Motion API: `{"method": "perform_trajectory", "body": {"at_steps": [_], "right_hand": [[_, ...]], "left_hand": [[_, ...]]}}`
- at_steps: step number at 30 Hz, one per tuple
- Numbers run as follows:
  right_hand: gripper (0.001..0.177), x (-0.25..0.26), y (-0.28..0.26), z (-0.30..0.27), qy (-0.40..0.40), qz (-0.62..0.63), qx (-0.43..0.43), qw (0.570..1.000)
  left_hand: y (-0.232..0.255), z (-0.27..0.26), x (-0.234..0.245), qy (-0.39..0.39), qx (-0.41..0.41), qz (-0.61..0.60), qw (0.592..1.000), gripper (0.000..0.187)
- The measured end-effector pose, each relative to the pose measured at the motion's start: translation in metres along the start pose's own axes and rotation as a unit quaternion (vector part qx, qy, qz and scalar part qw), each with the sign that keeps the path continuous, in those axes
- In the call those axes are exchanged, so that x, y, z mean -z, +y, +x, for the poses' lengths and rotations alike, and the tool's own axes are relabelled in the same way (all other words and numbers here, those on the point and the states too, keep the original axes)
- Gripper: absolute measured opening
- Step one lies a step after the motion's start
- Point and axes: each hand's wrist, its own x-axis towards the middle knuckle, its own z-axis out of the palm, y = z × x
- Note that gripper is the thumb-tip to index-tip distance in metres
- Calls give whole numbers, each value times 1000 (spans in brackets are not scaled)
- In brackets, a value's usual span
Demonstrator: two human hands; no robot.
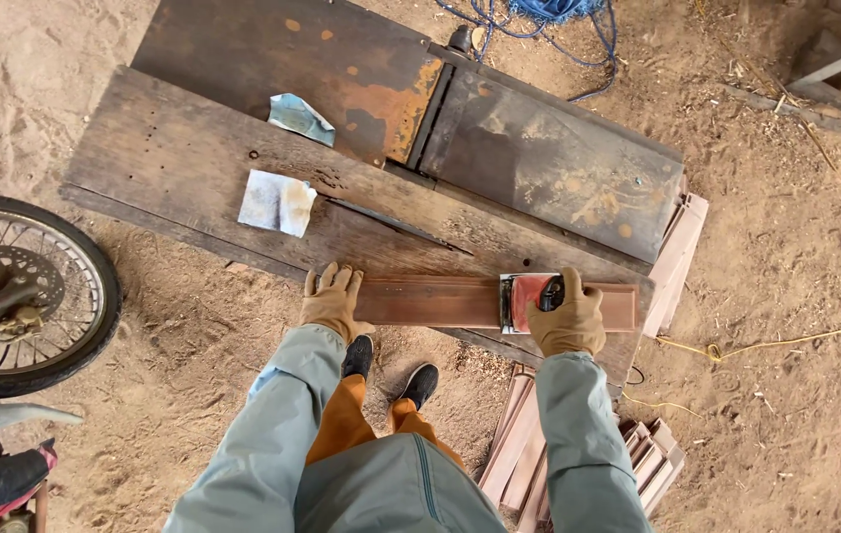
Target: Sanding a wooden board with an electric power sander in a workshop.
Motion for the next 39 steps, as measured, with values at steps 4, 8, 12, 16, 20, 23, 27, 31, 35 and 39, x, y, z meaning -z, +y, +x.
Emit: {"method": "perform_trajectory", "body": {"at_steps": [4,8,12,16,20,23,27,31,35,39], "right_hand": [[62,-4,-26,-13,-12,-3,4,1000],[60,-7,-50,-25,-19,-8,15,1000],[62,-12,-70,-33,-58,-18,3,998],[63,-11,-91,-43,-61,-29,30,997],[57,-4,-112,-52,-126,-14,6,992],[57,-11,-109,-51,-106,-11,30,994],[60,-20,-84,-37,-55,-21,51,997],[58,2,-64,-25,-75,-10,9,997],[65,-4,-13,1,-49,-5,-20,999],[66,-4,33,25,-35,-14,-48,998]], "left_hand": [[-4,5,-10,36,-21,-3,999,114],[-4,7,-10,32,-27,2,999,116],[-6,4,-8,27,-33,-2,999,117],[-7,5,-8,20,-38,23,999,117],[-5,5,-1,-12,-42,43,998,119],[-4,11,-5,-15,-29,44,999,120],[1,-1,2,-11,-11,51,999,115],[1,-4,2,-4,-3,24,1000,118],[0,-2,-3,5,-1,9,1000,117],[2,-4,-1,13,5,11,1000,118]]}}
